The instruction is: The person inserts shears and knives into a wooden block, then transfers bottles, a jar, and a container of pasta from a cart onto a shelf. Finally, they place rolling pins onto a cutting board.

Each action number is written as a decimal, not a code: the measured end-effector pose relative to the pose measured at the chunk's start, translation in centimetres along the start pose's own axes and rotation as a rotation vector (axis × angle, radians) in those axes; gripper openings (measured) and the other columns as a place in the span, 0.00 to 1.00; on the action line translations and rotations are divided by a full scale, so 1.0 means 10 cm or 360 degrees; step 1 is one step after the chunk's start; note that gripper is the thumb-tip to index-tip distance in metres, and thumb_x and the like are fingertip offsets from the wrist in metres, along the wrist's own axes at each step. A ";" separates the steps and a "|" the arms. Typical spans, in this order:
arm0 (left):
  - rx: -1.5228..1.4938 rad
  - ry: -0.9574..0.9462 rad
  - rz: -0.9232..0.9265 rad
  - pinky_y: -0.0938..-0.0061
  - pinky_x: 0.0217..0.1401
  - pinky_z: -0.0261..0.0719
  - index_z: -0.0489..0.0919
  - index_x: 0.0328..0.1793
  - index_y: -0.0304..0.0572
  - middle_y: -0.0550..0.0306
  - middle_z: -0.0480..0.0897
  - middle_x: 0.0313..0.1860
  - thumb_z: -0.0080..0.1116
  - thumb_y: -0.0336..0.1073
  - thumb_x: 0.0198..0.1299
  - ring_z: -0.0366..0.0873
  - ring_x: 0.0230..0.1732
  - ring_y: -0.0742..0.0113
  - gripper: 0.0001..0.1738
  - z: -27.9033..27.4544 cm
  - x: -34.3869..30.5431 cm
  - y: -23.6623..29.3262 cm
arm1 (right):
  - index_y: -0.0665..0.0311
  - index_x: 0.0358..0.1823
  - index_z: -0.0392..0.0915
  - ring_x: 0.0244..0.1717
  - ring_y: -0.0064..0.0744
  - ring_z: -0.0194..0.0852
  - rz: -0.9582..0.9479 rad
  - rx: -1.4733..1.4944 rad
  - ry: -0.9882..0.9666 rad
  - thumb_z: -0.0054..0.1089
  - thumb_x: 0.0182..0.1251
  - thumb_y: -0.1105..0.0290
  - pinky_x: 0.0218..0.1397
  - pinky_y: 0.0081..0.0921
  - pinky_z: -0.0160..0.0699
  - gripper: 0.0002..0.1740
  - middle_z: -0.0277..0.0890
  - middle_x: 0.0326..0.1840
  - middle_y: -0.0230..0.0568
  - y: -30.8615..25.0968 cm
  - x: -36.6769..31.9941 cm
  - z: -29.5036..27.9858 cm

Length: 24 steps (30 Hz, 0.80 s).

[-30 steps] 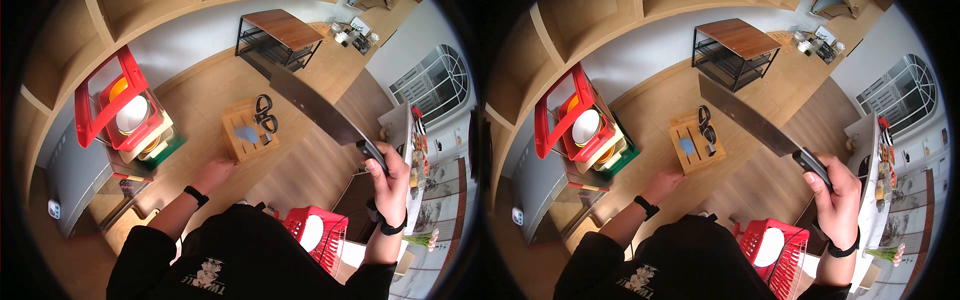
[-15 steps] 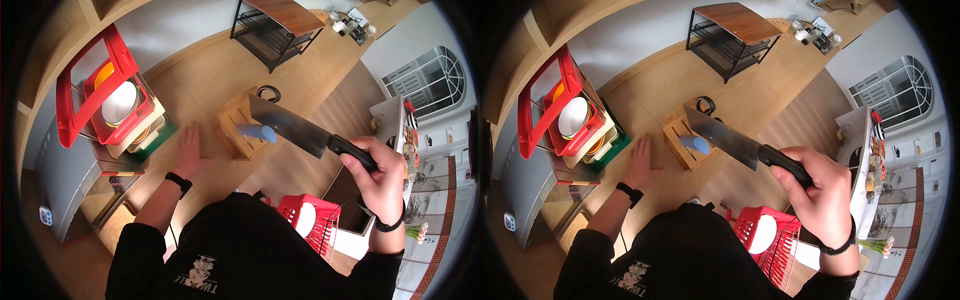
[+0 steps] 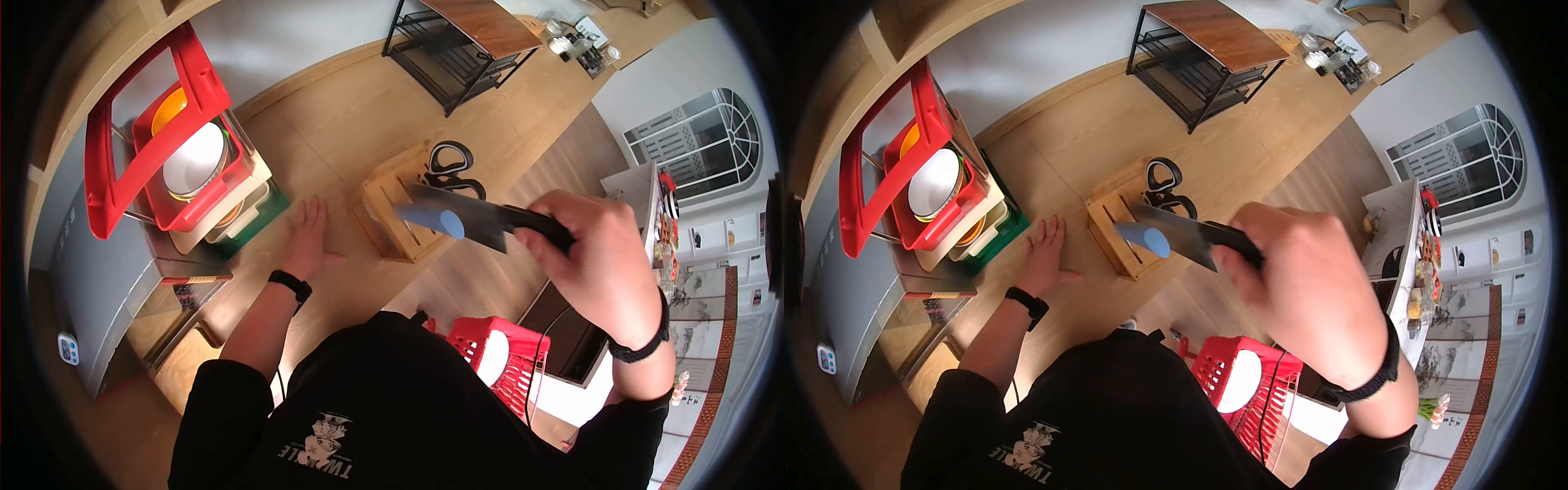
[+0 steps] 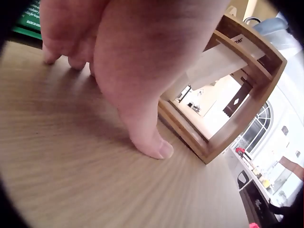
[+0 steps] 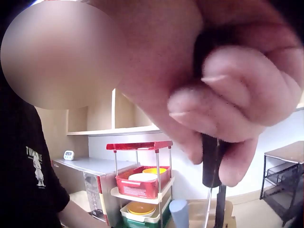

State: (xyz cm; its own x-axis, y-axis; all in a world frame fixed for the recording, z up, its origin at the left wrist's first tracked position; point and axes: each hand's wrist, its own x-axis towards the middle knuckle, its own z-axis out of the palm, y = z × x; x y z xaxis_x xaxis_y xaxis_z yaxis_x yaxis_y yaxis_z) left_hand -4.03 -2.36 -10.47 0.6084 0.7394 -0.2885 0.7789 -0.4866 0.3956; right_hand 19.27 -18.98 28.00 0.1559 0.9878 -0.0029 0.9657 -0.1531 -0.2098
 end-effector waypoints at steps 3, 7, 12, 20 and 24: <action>0.0023 -0.0009 0.0002 0.30 0.84 0.44 0.43 0.90 0.43 0.46 0.43 0.91 0.84 0.56 0.37 0.36 0.90 0.42 0.79 0.02 0.00 -0.02 | 0.69 0.46 0.77 0.34 0.59 0.81 -0.0259 0.0196 0.0135 0.70 0.61 0.77 0.39 0.43 0.78 0.14 0.81 0.36 0.56 0.04 0.19 0.15; 0.0014 0.0000 0.0021 0.30 0.84 0.43 0.42 0.90 0.42 0.45 0.43 0.91 0.84 0.58 0.37 0.35 0.90 0.41 0.80 0.02 0.02 -0.01 | 0.67 0.50 0.78 0.37 0.57 0.82 -0.0517 0.0412 0.0411 0.70 0.62 0.77 0.41 0.42 0.80 0.15 0.83 0.38 0.51 0.12 0.42 0.45; 0.0080 0.0012 0.0060 0.30 0.83 0.47 0.46 0.89 0.41 0.43 0.46 0.90 0.84 0.58 0.39 0.40 0.89 0.39 0.77 -0.03 -0.01 0.02 | 0.69 0.50 0.76 0.45 0.60 0.82 -0.0560 0.0369 0.0217 0.65 0.63 0.79 0.46 0.45 0.82 0.14 0.79 0.40 0.56 0.22 0.50 0.87; 0.0015 -0.0027 0.0353 0.43 0.85 0.55 0.53 0.87 0.40 0.39 0.51 0.88 0.83 0.51 0.45 0.46 0.87 0.34 0.67 -0.09 0.03 -0.31 | 0.67 0.49 0.84 0.37 0.32 0.86 -0.0271 0.0656 0.0875 0.68 0.65 0.81 0.41 0.30 0.84 0.11 0.84 0.42 0.41 0.73 -0.25 0.80; 0.0256 -0.0119 0.0000 0.48 0.85 0.59 0.50 0.88 0.42 0.35 0.48 0.88 0.84 0.49 0.44 0.46 0.87 0.31 0.70 -0.15 -0.06 -0.20 | 0.67 0.54 0.81 0.42 0.40 0.87 0.0096 0.0939 0.0730 0.73 0.63 0.75 0.42 0.30 0.88 0.18 0.84 0.44 0.47 1.11 -0.54 1.59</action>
State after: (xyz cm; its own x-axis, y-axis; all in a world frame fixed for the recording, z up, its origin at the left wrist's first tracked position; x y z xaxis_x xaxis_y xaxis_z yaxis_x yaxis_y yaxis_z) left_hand -6.20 -1.11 -9.79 0.6132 0.7057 -0.3550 0.7897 -0.5591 0.2526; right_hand 25.85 -25.50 10.10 0.4005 0.8470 0.3496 0.7011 -0.0376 -0.7121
